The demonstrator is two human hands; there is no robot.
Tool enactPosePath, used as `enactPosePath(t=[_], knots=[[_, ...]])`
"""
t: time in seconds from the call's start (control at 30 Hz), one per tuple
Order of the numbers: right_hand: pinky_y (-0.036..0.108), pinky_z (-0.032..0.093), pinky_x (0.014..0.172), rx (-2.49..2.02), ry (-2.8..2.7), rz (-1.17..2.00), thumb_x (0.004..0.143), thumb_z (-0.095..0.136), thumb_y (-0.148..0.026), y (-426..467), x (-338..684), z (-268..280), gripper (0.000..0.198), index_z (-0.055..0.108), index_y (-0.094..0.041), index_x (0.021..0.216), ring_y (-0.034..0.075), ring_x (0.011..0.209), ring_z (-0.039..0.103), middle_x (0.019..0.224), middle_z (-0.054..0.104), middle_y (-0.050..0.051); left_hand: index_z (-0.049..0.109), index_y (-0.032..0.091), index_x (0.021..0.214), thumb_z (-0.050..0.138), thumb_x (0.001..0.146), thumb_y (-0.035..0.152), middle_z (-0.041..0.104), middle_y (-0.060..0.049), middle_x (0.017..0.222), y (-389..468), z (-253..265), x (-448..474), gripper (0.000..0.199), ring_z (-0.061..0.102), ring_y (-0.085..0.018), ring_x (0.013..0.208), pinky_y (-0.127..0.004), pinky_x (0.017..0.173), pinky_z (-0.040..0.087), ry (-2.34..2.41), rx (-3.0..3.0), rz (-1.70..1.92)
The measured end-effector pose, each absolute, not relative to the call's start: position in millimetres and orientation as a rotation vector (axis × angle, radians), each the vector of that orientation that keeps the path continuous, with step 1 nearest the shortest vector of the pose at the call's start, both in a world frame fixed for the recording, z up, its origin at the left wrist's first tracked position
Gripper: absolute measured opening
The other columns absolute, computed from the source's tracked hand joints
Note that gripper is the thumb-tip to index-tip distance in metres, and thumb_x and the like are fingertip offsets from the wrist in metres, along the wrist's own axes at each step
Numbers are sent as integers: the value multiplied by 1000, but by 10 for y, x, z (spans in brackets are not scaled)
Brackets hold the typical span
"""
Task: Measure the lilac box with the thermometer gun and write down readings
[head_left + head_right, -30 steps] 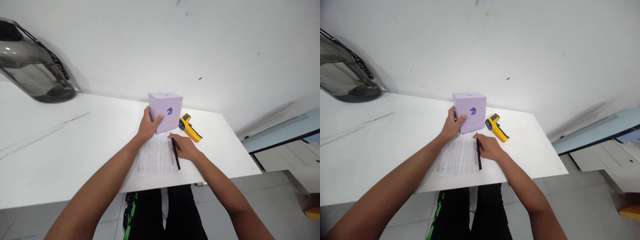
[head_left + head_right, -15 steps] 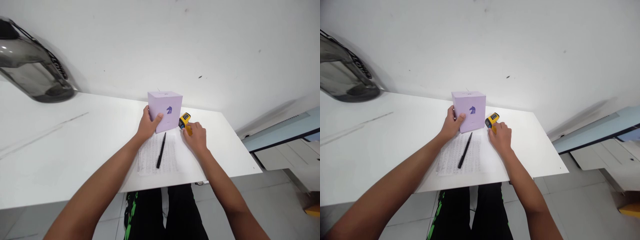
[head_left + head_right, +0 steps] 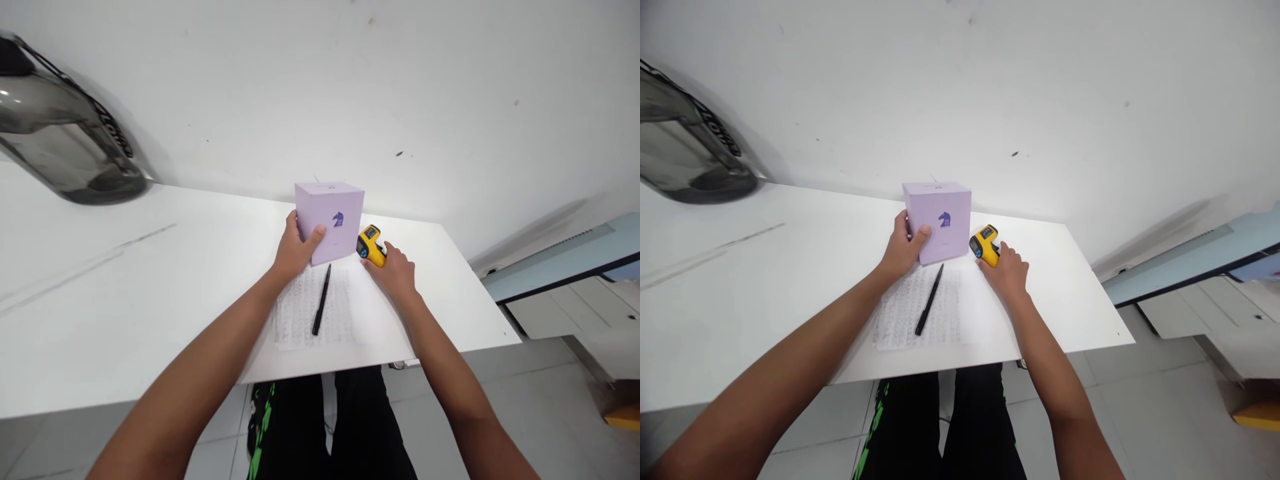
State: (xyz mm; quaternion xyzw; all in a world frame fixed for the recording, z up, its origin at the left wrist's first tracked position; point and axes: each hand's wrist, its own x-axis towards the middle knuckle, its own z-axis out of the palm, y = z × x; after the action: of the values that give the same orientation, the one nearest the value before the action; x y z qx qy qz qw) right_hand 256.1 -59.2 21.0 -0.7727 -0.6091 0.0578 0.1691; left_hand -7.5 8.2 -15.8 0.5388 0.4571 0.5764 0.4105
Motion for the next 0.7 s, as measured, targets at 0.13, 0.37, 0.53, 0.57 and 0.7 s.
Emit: enactPosePath(t=[0.13, 0.37, 0.53, 0.57, 0.7], knots=[[52, 57, 99, -2207, -1683, 244, 97, 84, -59, -582, 2564, 241, 66, 71, -19, 149, 45, 126, 74, 130, 80, 22, 53, 31, 161, 88, 87, 84, 73, -20, 159, 78, -155, -79, 97, 73, -45, 145, -67, 124, 60, 1162, 1353, 1438], [50, 60, 99, -2135, -1550, 299, 94, 84, -58, -625, 2569, 254, 63, 76, -19, 144, 42, 129, 73, 135, 79, 20, 52, 29, 162, 88, 85, 85, 71, -22, 162, 58, -114, -72, 102, 71, -46, 148, -68, 126, 58, 1168, 1337, 1426], [47, 61, 91, -1680, -1294, 431, 90, 81, -75, -704, 2508, 240, 72, 72, -23, 138, 33, 107, 72, 120, 77, 12, 51, 29, 162, 88, 87, 84, 72, -21, 162, 43, -99, -62, 100, 71, -45, 148, -66, 125, 59, 1153, 1336, 1423], [44, 61, 85, -1576, -1256, 509, 90, 78, -80, -724, 2474, 229, 70, 72, -25, 133, 30, 97, 70, 110, 74, 9, 51, 29, 163, 87, 87, 84, 72, -21, 162, 41, -99, -62, 100, 71, -45, 148, -66, 126, 59, 1154, 1341, 1418], [36, 55, 68, -1289, -1170, 837, 87, 81, -82, -792, 2299, 170, 62, 66, -30, 118, 19, 74, 59, 90, 58, -2, 51, 29, 163, 86, 87, 84, 71, -21, 162, 43, -112, -65, 100, 71, -44, 148, -64, 125, 59, 1158, 1353, 1428]])
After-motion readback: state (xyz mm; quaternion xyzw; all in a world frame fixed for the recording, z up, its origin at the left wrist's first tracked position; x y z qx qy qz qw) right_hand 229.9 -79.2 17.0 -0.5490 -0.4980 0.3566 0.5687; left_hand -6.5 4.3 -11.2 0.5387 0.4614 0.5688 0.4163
